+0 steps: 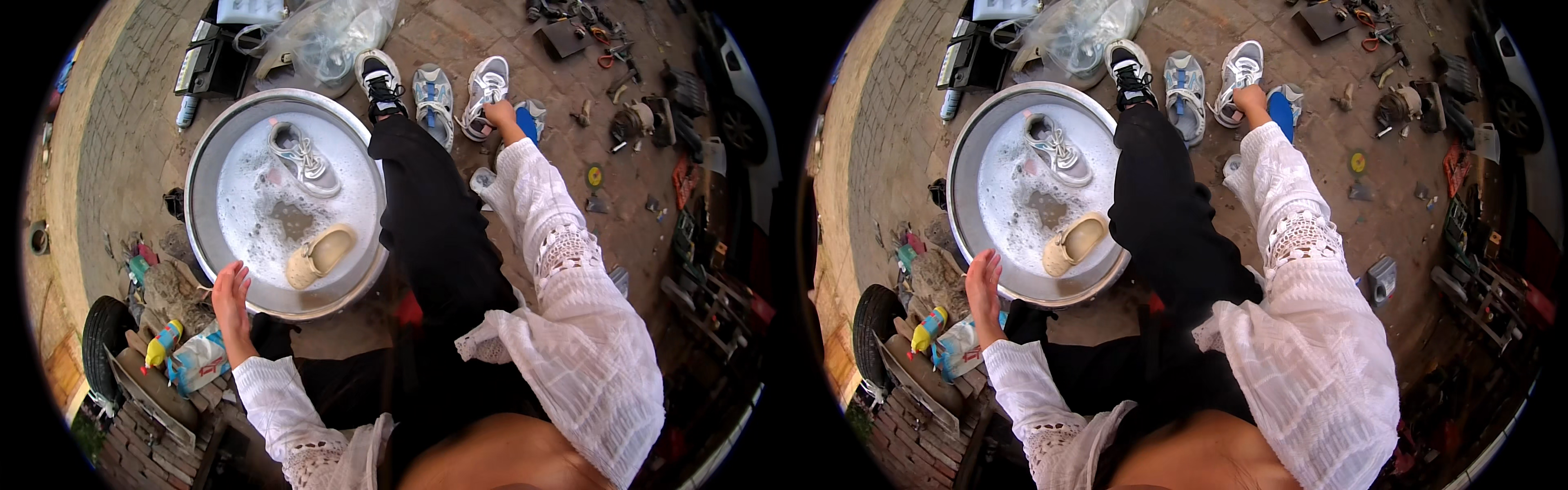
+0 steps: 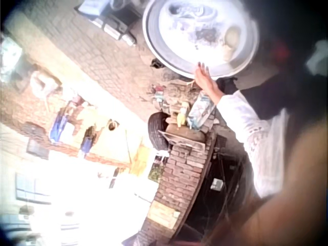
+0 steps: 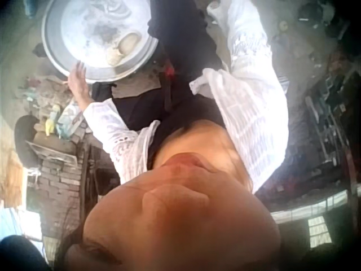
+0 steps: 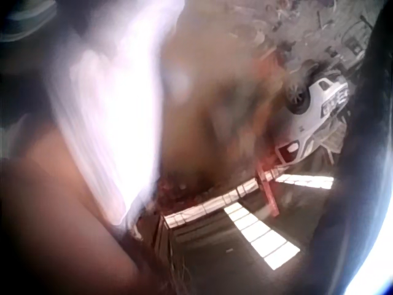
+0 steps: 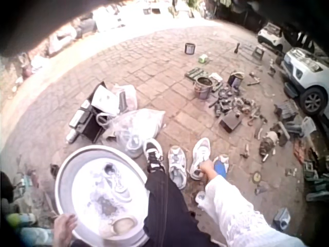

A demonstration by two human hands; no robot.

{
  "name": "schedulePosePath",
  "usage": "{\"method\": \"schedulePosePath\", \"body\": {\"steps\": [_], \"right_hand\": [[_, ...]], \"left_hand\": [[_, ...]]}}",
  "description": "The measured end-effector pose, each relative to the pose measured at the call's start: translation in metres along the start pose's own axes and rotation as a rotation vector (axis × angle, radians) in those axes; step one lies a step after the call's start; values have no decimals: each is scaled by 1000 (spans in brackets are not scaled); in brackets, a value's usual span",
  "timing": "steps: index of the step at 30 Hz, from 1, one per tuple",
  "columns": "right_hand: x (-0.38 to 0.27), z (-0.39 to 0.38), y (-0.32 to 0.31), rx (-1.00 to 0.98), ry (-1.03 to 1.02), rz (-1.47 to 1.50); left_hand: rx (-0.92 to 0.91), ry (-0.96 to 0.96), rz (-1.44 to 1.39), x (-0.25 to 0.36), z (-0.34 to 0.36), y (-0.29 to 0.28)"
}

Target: The person scrubs a pair of white sneakers and a pair of beige sandals in a metal basin filled with soapy water. They use a pink brush to clean the shoes and occasionally rinse them by hand.

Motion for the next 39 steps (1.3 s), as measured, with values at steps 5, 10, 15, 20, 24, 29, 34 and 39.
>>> {"method": "schedulePosePath", "body": {"steps": [5,10,15,20,24,29,34,39], "right_hand": [[-91,-57,-54,-40,-468,-56],[-240,-214,-165,176,-983,42],[-332,-469,-209,122,-1609,235],[-329,-576,-146,-474,-1850,-248],[-334,-472,-182,-107,-1583,-89],[-263,-263,-221,155,-1028,122],[-118,-78,-82,167,-607,-65],[-66,-85,3,381,-893,-419]], "left_hand": [[-95,66,377,7,-8,25],[-255,297,1075,3,-31,47],[-286,369,1285,-6,-42,38],[-291,498,1230,2,-51,51],[-269,489,1272,15,-69,46],[-235,459,1262,23,-80,43],[-261,317,1197,-9,-61,40],[-323,151,1248,-49,-38,23]]}}
Point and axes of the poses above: each hand's wrist, its own z-axis towards the middle knuckle, its own y-axis out of the palm, x = y × z, the point moved 9 cm from there along z, towards the middle knuckle, and after that the axes turned 3 degrees about x, right-handed, at the moved point
